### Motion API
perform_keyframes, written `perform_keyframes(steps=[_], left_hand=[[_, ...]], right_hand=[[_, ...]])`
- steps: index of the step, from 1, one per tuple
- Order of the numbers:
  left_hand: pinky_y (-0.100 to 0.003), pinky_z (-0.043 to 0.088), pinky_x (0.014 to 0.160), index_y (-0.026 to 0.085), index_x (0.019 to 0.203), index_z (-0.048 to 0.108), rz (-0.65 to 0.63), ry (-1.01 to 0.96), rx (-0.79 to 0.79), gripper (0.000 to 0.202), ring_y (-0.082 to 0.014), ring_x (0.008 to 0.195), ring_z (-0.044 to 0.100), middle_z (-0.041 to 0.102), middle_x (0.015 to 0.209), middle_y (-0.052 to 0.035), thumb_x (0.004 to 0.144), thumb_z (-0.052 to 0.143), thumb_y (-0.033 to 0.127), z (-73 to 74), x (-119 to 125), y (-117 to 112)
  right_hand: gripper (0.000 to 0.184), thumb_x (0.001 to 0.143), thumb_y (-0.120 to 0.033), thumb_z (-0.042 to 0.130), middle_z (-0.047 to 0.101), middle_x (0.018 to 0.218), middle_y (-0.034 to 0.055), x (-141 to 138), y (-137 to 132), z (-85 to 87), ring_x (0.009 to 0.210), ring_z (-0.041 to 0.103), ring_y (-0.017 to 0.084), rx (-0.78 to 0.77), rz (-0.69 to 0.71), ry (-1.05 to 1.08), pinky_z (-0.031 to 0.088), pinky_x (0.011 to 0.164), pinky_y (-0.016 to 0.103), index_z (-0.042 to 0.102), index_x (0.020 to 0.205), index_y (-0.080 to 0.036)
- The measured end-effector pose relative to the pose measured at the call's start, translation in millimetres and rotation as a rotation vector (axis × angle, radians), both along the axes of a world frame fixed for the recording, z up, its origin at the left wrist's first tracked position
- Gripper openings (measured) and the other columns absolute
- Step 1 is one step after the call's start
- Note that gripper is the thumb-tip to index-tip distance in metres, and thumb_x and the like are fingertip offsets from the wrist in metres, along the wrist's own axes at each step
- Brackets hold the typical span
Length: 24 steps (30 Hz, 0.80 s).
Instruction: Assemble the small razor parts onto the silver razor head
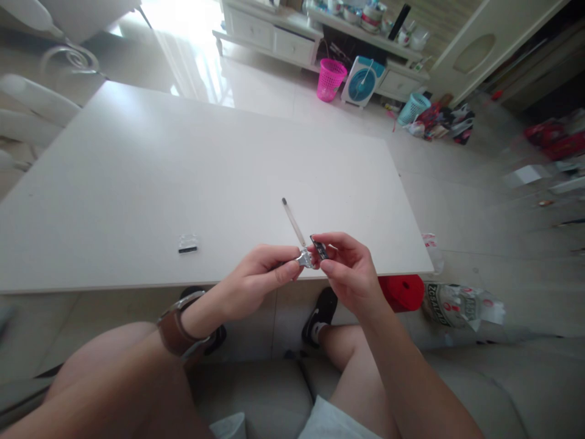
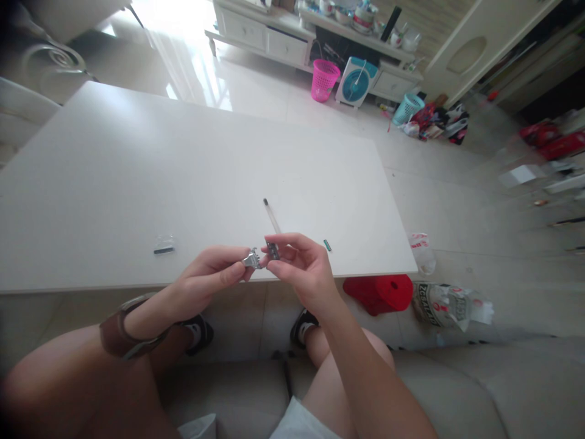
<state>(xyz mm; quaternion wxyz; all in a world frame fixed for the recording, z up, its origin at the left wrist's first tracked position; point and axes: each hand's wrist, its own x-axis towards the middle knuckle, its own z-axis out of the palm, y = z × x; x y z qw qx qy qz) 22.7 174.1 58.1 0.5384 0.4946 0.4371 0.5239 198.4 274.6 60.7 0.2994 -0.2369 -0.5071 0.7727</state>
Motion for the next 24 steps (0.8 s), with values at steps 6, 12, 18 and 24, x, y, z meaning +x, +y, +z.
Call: perform_keyframes(steps=[6, 12, 18, 24], left_hand=[[-0.027, 0.04, 0.07, 0.016, 0.079, 0.066, 0.038, 0.027, -0.04, 0.047, -0.0158, 0.071, 0.045, 0.05, 0.068, 0.0006, 0.098, 0.057, 0.058, 0.4, 0.0, 1.1], [-0.026, 0.038, 0.07, 0.015, 0.087, 0.069, -0.01, -0.02, -0.059, 0.041, -0.0148, 0.073, 0.044, 0.056, 0.077, -0.001, 0.1, 0.056, 0.052, 0.9, 0.2, 1.8], [-0.026, 0.036, 0.067, 0.015, 0.075, 0.062, -0.022, -0.07, -0.064, 0.04, -0.013, 0.069, 0.04, 0.049, 0.07, 0.0013, 0.1, 0.058, 0.045, 1.1, 0.2, 2.7], [-0.025, 0.041, 0.072, 0.014, 0.083, 0.07, -0.043, 0.004, -0.085, 0.039, -0.0157, 0.076, 0.052, 0.061, 0.077, -0.0018, 0.101, 0.056, 0.046, -0.9, -1.5, 2.1]], right_hand=[[0.013, 0.088, -0.03, 0.079, 0.081, 0.086, 0.0021, -2.1, -1.2, 0.1, 0.073, 0.073, 0.014, 0.017, -0.06, -0.003, 0.059, 0.07, 0.026, 0.085, 0.099, -0.027], [0.012, 0.088, -0.028, 0.08, 0.08, 0.089, 0.0022, 0.5, -1.5, -1.9, 0.075, 0.073, 0.015, 0.071, -0.013, -0.046, 0.062, 0.07, 0.029, 0.084, 0.1, -0.027], [0.013, 0.09, -0.023, 0.078, 0.08, 0.09, 0.0019, 1.4, -3.9, 2.2, 0.078, 0.075, 0.016, 0.207, -0.019, -0.06, 0.065, 0.071, 0.029, 0.083, 0.102, -0.027], [0.022, 0.087, -0.024, 0.082, 0.079, 0.081, -0.0004, 1.7, -5.1, 3.9, 0.067, 0.075, 0.015, 0.17, -0.037, -0.078, 0.066, 0.065, 0.028, 0.08, 0.109, -0.027]])
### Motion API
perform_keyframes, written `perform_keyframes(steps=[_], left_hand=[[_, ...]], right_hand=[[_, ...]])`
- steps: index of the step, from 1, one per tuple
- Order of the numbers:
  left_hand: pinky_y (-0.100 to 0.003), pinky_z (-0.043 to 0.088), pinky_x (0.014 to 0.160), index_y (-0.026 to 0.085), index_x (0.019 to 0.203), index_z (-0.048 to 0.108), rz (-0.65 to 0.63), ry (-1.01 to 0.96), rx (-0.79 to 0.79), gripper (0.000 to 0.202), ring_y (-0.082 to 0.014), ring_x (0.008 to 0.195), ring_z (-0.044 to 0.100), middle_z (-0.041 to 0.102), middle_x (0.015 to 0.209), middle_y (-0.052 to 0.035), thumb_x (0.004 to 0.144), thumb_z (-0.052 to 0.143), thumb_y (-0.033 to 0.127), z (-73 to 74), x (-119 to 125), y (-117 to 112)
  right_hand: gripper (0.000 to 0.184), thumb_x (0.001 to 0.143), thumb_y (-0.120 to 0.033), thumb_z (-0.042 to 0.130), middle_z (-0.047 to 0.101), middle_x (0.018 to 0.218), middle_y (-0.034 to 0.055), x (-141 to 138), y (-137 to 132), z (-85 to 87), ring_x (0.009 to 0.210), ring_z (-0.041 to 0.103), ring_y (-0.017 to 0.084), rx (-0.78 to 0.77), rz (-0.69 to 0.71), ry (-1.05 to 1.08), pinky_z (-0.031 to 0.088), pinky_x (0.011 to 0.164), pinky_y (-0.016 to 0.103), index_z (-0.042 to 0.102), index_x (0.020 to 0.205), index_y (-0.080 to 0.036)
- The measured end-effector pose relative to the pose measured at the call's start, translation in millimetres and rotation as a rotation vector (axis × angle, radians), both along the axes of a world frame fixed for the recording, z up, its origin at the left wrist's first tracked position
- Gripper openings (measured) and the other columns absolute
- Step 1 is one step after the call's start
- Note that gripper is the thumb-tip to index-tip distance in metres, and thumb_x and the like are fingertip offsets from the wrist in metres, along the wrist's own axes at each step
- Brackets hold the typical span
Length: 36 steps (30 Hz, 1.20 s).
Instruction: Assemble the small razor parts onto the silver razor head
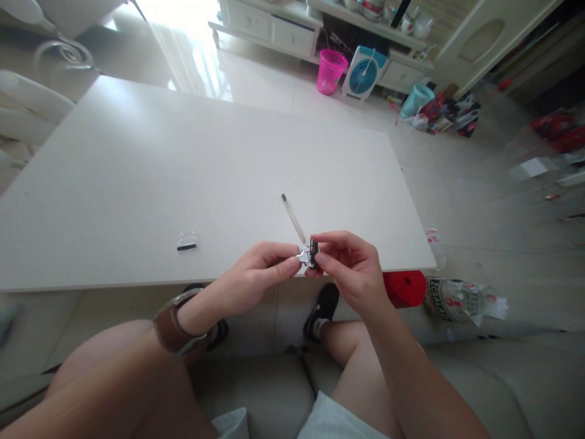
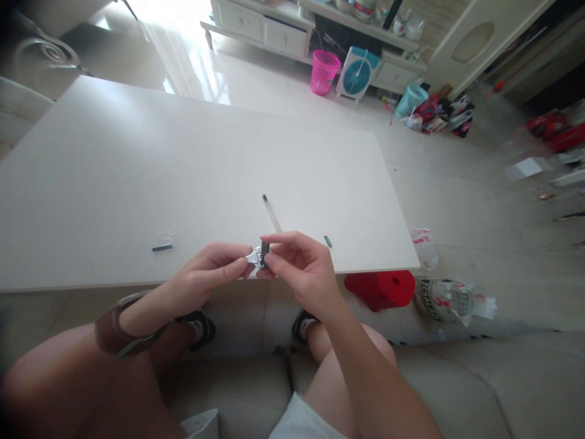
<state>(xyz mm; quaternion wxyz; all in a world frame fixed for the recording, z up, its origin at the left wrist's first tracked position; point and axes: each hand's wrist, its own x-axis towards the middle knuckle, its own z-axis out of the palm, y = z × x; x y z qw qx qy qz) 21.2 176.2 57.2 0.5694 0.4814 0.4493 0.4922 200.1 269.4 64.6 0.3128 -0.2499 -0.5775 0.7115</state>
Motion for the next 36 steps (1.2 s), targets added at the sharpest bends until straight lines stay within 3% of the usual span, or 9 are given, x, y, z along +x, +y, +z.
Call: perform_keyframes(steps=[5, 9, 13, 23, 26, 36], left_hand=[[-0.027, 0.045, 0.078, 0.013, 0.094, 0.076, -0.015, 0.095, 0.035, 0.044, -0.019, 0.085, 0.06, 0.07, 0.087, -0.0048, 0.102, 0.053, 0.05, -0.2, -2.6, -1.0], [-0.025, 0.034, 0.062, 0.012, 0.091, 0.076, -0.009, 0.262, 0.089, 0.047, -0.0121, 0.066, 0.045, 0.058, 0.072, 0.0002, 0.104, 0.05, 0.049, 1.9, -4.9, -1.5], [-0.025, 0.032, 0.06, 0.012, 0.088, 0.074, -0.008, 0.344, 0.099, 0.048, -0.0114, 0.063, 0.041, 0.052, 0.067, 0.0013, 0.104, 0.049, 0.049, 5.1, -5.8, -1.8], [-0.024, 0.029, 0.058, 0.013, 0.081, 0.068, 0.001, 0.385, 0.115, 0.04, -0.0093, 0.062, 0.038, 0.043, 0.065, 0.0041, 0.104, 0.051, 0.04, 7.3, -7.7, -1.5], [-0.025, 0.027, 0.057, 0.013, 0.077, 0.065, 0.002, 0.378, 0.117, 0.04, -0.0089, 0.061, 0.034, 0.037, 0.063, 0.0051, 0.104, 0.052, 0.04, 6.1, -7.8, -2.0], [-0.024, 0.028, 0.058, 0.013, 0.077, 0.062, 0.014, 0.361, 0.128, 0.038, -0.0085, 0.063, 0.035, 0.039, 0.066, 0.005, 0.104, 0.052, 0.038, 5.9, -5.0, -0.3]], right_hand=[[0.025, 0.084, -0.024, 0.085, 0.078, 0.077, -0.0007, 0.1, 2.4, 1.6, 0.06, 0.074, 0.013, -0.084, 0.02, -0.003, 0.064, 0.058, 0.023, 0.079, 0.108, -0.024], [0.022, 0.084, -0.024, 0.085, 0.078, 0.075, -0.0005, 0.8, 3.5, 0.7, 0.06, 0.075, 0.012, -0.141, 0.065, -0.011, 0.062, 0.058, 0.021, 0.079, 0.106, -0.022], [0.025, 0.082, -0.026, 0.087, 0.079, 0.075, 0.0, 1.4, 3.5, -0.4, 0.059, 0.075, 0.014, -0.148, 0.059, -0.043, 0.062, 0.056, 0.022, 0.078, 0.105, -0.021], [0.018, 0.077, -0.03, 0.091, 0.081, 0.071, 0.0024, 0.0, 5.8, -1.8, 0.056, 0.076, 0.016, -0.208, -0.001, -0.094, 0.06, 0.051, 0.02, 0.079, 0.085, -0.018], [0.017, 0.077, -0.028, 0.091, 0.082, 0.074, 0.0027, 0.5, 5.4, -2.3, 0.059, 0.078, 0.016, -0.218, -0.007, -0.091, 0.061, 0.053, 0.019, 0.08, 0.087, -0.019], [0.017, 0.076, -0.026, 0.091, 0.082, 0.074, 0.0016, -2.1, 4.8, -0.3, 0.063, 0.078, 0.017, -0.155, -0.024, -0.105, 0.061, 0.053, 0.021, 0.077, 0.084, -0.019]])
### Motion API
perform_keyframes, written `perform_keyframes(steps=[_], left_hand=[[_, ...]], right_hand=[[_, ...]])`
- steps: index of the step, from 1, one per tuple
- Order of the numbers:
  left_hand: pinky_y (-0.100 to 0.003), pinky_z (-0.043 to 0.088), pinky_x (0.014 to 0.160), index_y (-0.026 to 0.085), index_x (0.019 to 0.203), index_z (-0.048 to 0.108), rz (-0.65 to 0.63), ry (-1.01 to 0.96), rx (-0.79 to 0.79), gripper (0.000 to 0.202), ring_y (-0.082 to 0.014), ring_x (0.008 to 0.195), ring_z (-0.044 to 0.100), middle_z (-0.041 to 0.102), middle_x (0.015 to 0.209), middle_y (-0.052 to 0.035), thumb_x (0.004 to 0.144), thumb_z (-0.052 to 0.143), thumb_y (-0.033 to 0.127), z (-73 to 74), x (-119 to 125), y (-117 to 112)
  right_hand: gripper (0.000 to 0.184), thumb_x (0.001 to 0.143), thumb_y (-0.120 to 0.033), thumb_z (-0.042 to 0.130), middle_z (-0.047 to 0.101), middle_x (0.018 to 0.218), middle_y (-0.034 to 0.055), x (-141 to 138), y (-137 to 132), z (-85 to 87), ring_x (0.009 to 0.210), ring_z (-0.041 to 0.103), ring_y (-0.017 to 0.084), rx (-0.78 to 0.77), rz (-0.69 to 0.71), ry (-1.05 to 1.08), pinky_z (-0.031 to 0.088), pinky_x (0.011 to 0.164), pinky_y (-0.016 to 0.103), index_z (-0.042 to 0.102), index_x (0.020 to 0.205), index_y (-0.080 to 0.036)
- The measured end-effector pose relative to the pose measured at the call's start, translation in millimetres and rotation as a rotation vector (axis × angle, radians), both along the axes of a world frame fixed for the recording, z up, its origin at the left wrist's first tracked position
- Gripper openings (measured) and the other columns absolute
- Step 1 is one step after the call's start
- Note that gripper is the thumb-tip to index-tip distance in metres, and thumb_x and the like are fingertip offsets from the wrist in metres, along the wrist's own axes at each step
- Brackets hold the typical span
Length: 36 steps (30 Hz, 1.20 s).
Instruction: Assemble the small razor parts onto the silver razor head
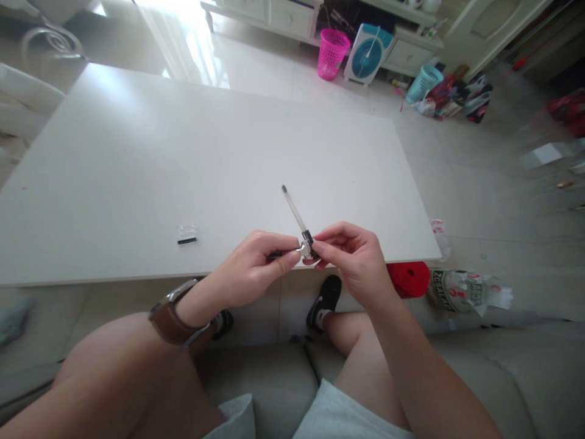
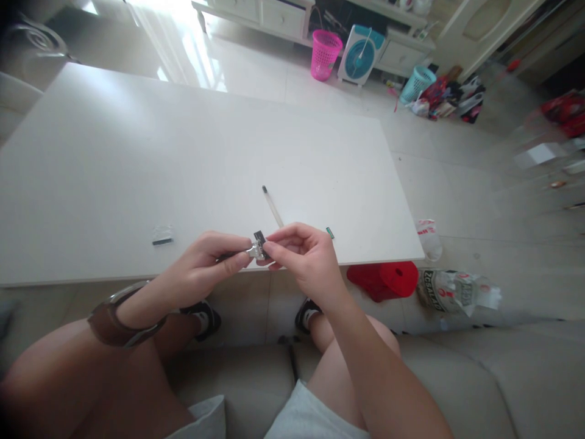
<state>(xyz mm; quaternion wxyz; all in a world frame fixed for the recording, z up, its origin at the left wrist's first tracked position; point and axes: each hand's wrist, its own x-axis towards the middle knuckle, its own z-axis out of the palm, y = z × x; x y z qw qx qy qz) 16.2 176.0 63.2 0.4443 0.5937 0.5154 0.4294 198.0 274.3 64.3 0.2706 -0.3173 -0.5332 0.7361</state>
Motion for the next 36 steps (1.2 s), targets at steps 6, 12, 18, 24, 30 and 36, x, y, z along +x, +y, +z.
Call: perform_keyframes(steps=[6, 12, 18, 24, 30, 36], left_hand=[[-0.025, 0.026, 0.056, 0.014, 0.079, 0.062, 0.025, 0.031, -0.027, 0.036, -0.0089, 0.061, 0.033, 0.036, 0.064, 0.0052, 0.103, 0.051, 0.037, -1.5, -0.3, -0.1], [-0.025, 0.026, 0.055, 0.013, 0.079, 0.063, 0.042, 0.039, -0.029, 0.036, -0.0088, 0.06, 0.033, 0.036, 0.064, 0.0053, 0.103, 0.051, 0.038, -2.9, -0.7, -1.7], [-0.025, 0.027, 0.056, 0.012, 0.08, 0.065, 0.049, 0.047, -0.018, 0.038, -0.0091, 0.06, 0.035, 0.038, 0.064, 0.0047, 0.103, 0.05, 0.038, -3.1, 0.1, -0.9], [-0.025, 0.027, 0.056, 0.012, 0.081, 0.067, 0.055, 0.047, -0.002, 0.036, -0.0089, 0.06, 0.034, 0.038, 0.063, 0.0049, 0.103, 0.051, 0.037, -1.7, 0.8, -1.5], [-0.024, 0.026, 0.055, 0.013, 0.08, 0.066, 0.065, 0.052, -0.006, 0.034, -0.0083, 0.059, 0.033, 0.037, 0.063, 0.0054, 0.103, 0.052, 0.035, -0.9, 0.8, -0.7], [-0.025, 0.029, 0.058, 0.012, 0.082, 0.067, 0.067, 0.055, -0.044, 0.038, -0.0099, 0.063, 0.038, 0.043, 0.066, 0.0036, 0.103, 0.051, 0.04, -1.4, 1.2, -0.5]], right_hand=[[0.014, 0.075, -0.023, 0.091, 0.082, 0.078, 0.0012, 1.6, -0.8, -1.9, 0.069, 0.078, 0.016, 0.026, -0.011, 0.03, 0.062, 0.059, 0.022, 0.08, 0.084, -0.021], [0.015, 0.074, -0.02, 0.091, 0.081, 0.078, 0.0006, 1.9, 0.0, -1.7, 0.069, 0.076, 0.014, 0.016, 0.002, 0.035, 0.061, 0.063, 0.022, 0.081, 0.085, -0.022], [0.017, 0.072, -0.021, 0.092, 0.081, 0.076, 0.0001, 0.1, 2.1, -1.3, 0.065, 0.074, 0.012, -0.043, 0.0, 0.03, 0.06, 0.062, 0.021, 0.081, 0.085, -0.022], [0.018, 0.074, -0.019, 0.092, 0.081, 0.075, -0.0003, 1.8, 1.8, -2.1, 0.065, 0.074, 0.011, -0.078, 0.023, 0.032, 0.059, 0.063, 0.019, 0.081, 0.087, -0.022], [0.018, 0.075, -0.021, 0.091, 0.079, 0.072, -0.0012, 1.5, 1.3, -1.6, 0.062, 0.073, 0.01, -0.078, 0.021, 0.016, 0.059, 0.064, 0.02, 0.081, 0.089, -0.022], [0.019, 0.073, -0.021, 0.091, 0.08, 0.072, -0.0004, 0.4, 0.5, 0.6, 0.063, 0.075, 0.013, -0.061, -0.005, 0.015, 0.06, 0.064, 0.023, 0.081, 0.088, -0.022]])
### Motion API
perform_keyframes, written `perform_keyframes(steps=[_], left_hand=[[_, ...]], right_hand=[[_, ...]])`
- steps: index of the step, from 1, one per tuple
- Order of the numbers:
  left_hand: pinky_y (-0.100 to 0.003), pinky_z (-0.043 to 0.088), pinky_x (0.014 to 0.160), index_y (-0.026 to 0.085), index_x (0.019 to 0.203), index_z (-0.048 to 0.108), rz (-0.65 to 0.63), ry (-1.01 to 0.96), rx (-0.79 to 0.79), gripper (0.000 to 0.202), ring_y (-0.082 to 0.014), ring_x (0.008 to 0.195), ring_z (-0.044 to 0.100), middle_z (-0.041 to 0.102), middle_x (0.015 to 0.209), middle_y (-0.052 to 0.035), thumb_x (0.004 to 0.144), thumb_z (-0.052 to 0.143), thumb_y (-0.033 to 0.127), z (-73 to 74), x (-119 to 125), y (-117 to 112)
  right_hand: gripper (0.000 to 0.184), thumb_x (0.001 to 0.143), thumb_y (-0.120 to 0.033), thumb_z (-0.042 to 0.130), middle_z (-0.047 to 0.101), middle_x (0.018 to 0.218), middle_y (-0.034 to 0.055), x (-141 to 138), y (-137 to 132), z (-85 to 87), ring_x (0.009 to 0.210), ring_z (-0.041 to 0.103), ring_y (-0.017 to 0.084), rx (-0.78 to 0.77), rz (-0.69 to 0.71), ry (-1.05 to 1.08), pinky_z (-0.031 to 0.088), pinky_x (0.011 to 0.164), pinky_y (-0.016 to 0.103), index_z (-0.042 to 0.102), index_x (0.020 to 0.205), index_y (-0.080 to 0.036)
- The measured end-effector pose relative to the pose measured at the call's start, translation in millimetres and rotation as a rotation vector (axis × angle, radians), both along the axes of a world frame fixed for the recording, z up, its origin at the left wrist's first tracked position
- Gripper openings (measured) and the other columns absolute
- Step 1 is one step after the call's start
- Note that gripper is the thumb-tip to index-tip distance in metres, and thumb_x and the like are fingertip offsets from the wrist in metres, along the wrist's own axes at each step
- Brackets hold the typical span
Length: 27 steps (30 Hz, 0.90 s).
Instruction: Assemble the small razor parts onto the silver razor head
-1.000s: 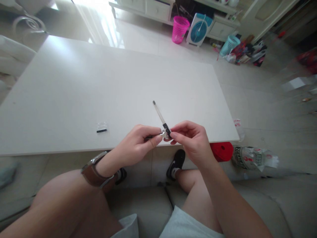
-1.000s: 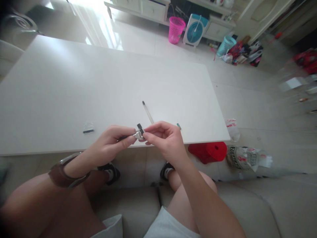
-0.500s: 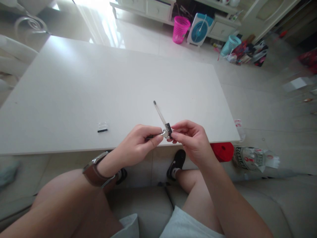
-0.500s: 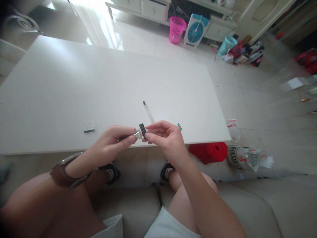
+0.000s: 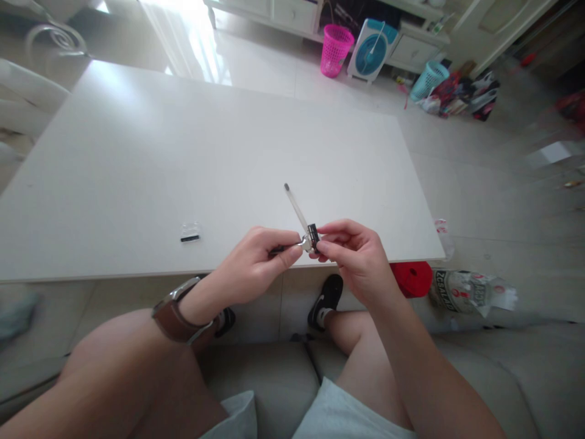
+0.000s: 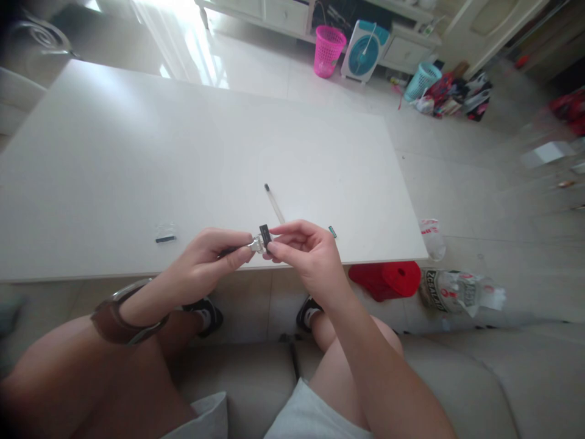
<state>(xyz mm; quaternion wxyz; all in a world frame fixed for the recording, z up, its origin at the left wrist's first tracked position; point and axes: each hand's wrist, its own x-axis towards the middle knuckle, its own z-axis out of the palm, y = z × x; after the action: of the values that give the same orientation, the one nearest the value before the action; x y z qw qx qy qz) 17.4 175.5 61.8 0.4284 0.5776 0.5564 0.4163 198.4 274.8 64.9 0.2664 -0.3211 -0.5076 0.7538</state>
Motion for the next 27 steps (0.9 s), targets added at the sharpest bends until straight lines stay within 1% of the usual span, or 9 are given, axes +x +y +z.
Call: perform_keyframes(steps=[4, 7, 13, 18, 23, 25, 27], left_hand=[[-0.025, 0.027, 0.056, 0.012, 0.083, 0.068, 0.006, 0.009, 0.007, 0.038, -0.0091, 0.061, 0.035, 0.04, 0.065, 0.0044, 0.103, 0.05, 0.039, 0.0, 0.1, -1.2], [-0.024, 0.026, 0.055, 0.012, 0.08, 0.066, 0.012, 0.017, 0.016, 0.037, -0.0082, 0.059, 0.032, 0.036, 0.063, 0.0052, 0.103, 0.051, 0.037, 0.7, 0.2, -1.9], [-0.024, 0.026, 0.055, 0.013, 0.079, 0.064, 0.017, 0.024, 0.019, 0.036, -0.0082, 0.06, 0.032, 0.035, 0.064, 0.0053, 0.103, 0.05, 0.036, 1.5, 0.9, -0.4], [-0.025, 0.026, 0.056, 0.013, 0.075, 0.061, 0.02, 0.036, 0.016, 0.037, -0.0086, 0.06, 0.032, 0.035, 0.064, 0.0049, 0.102, 0.05, 0.036, 1.3, 0.7, -0.3], [-0.026, 0.026, 0.056, 0.012, 0.079, 0.066, 0.029, 0.047, 0.001, 0.039, -0.0097, 0.06, 0.033, 0.035, 0.063, 0.0043, 0.102, 0.05, 0.039, 0.4, 0.4, -0.9], [-0.026, 0.026, 0.056, 0.012, 0.082, 0.069, 0.027, 0.056, 0.009, 0.038, -0.0097, 0.06, 0.033, 0.037, 0.063, 0.0042, 0.102, 0.05, 0.039, 0.3, 0.6, -0.6], [-0.025, 0.026, 0.056, 0.012, 0.082, 0.068, 0.032, 0.072, 0.021, 0.037, -0.0096, 0.06, 0.034, 0.038, 0.063, 0.0042, 0.101, 0.05, 0.037, 0.5, 0.9, -0.3]], right_hand=[[0.019, 0.074, -0.02, 0.091, 0.08, 0.073, -0.0007, -0.3, -0.6, -0.3, 0.063, 0.075, 0.013, 0.005, 0.003, 0.004, 0.061, 0.066, 0.023, 0.081, 0.089, -0.023], [0.019, 0.075, -0.019, 0.09, 0.08, 0.073, -0.0011, -0.2, -0.8, -1.3, 0.064, 0.075, 0.012, 0.008, 0.01, 0.009, 0.061, 0.067, 0.022, 0.081, 0.09, -0.023], [0.021, 0.072, -0.02, 0.092, 0.08, 0.072, -0.0006, 0.2, -0.3, -0.9, 0.063, 0.074, 0.013, 0.033, -0.007, -0.011, 0.062, 0.066, 0.024, 0.081, 0.09, -0.022], [0.022, 0.069, -0.02, 0.094, 0.08, 0.072, -0.0006, -1.0, -1.4, 0.7, 0.062, 0.075, 0.013, 0.009, -0.014, -0.023, 0.063, 0.064, 0.024, 0.081, 0.087, -0.022], [0.021, 0.073, -0.024, 0.091, 0.078, 0.069, -0.0014, -0.6, -1.6, 1.3, 0.06, 0.073, 0.014, 0.015, -0.013, -0.039, 0.065, 0.066, 0.027, 0.082, 0.091, -0.023], [0.02, 0.074, -0.026, 0.09, 0.079, 0.069, -0.0007, -0.5, -1.4, 1.0, 0.06, 0.073, 0.013, 0.014, -0.015, -0.042, 0.065, 0.064, 0.027, 0.082, 0.092, -0.022], [0.018, 0.074, -0.026, 0.091, 0.08, 0.071, 0.0002, -0.9, -1.4, 0.9, 0.06, 0.074, 0.013, 0.011, -0.019, -0.04, 0.065, 0.063, 0.026, 0.083, 0.09, -0.023]])
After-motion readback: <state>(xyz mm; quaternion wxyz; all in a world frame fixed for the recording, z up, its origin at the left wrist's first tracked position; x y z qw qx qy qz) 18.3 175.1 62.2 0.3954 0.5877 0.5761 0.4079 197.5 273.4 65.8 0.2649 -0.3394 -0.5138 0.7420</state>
